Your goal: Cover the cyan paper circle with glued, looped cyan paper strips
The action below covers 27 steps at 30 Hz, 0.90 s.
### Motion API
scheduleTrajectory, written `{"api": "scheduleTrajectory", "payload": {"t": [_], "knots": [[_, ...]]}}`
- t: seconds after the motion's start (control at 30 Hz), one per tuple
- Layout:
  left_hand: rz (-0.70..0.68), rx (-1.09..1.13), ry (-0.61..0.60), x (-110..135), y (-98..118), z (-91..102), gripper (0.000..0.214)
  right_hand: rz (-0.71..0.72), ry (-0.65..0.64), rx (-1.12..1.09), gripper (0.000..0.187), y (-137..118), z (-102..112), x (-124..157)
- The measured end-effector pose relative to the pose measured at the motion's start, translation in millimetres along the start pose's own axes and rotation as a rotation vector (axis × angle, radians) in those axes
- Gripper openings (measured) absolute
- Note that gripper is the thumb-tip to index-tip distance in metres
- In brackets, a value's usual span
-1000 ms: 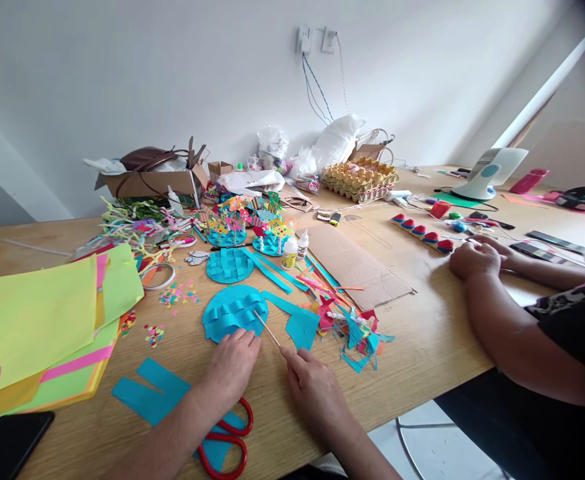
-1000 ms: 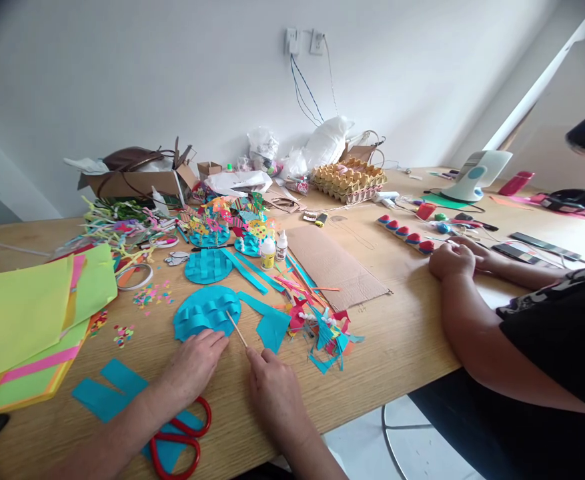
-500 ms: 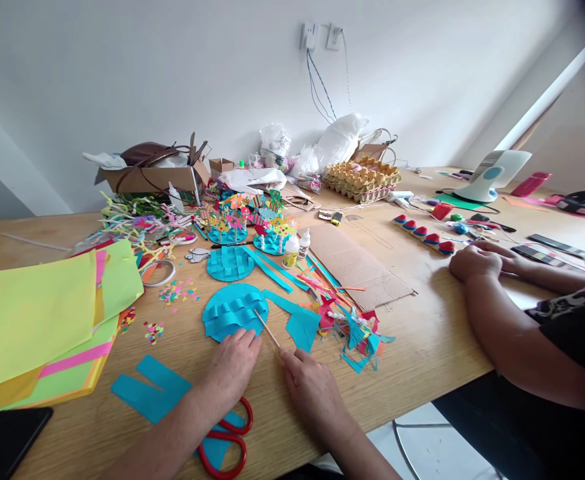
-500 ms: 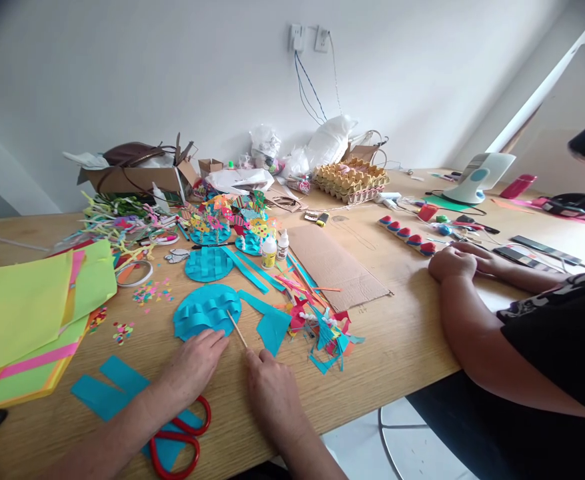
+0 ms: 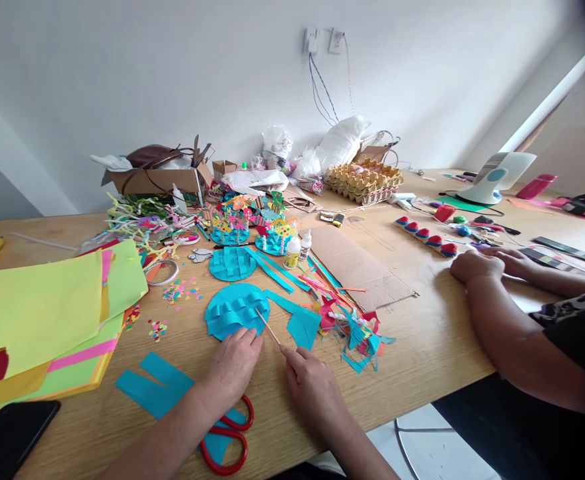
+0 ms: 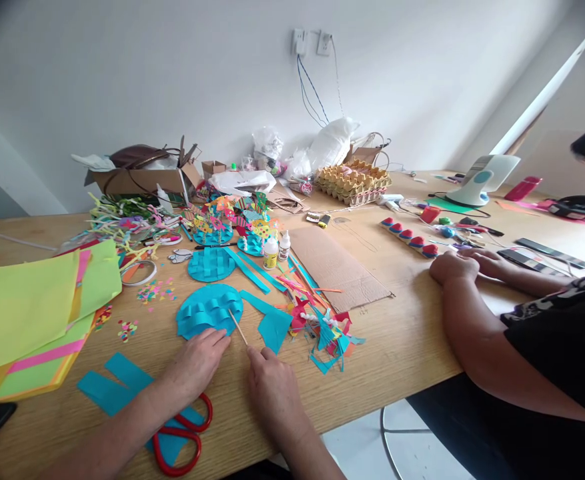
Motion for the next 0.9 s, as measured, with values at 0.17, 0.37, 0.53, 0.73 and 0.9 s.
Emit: {"api": "scheduleTrajectory", "payload": {"t": [0.17, 0.37, 0.53, 0.73, 0.9], "knots": [[-0.005, 0.024, 0.007, 2, 1, 4.1, 0.035, 0.003, 0.017, -0.005, 0.036, 0, -1, 2], [-0.015, 0.041, 0.026, 1, 1, 1.4, 0.035, -0.011, -0.020, 0.046, 0.036, -1, -4, 0], [-0.018, 0.050, 0.055, 2, 1, -0.4, 0.033, -0.018, -0.048, 0.053, 0.035, -2, -3, -2], [-0.028, 0.062, 0.049, 2, 1, 1.7, 0.034, 0.070, 0.109, -0.082, 0.037, 0, 2, 10], [-0.064, 0.130, 0.081, 10, 3, 1.8, 0.037, 0.203, 0.291, -0.205, 0.037, -5, 11, 25]]}}
Point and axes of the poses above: each hand's wrist, its own x-axis away from the middle knuckle, its own z-axis out of the back of the hand, y = z × x, the point moved 9 cm from there along -x, towards the middle knuckle, and after that the axes turned 11 degrees about -y, right-handed, at the moved point
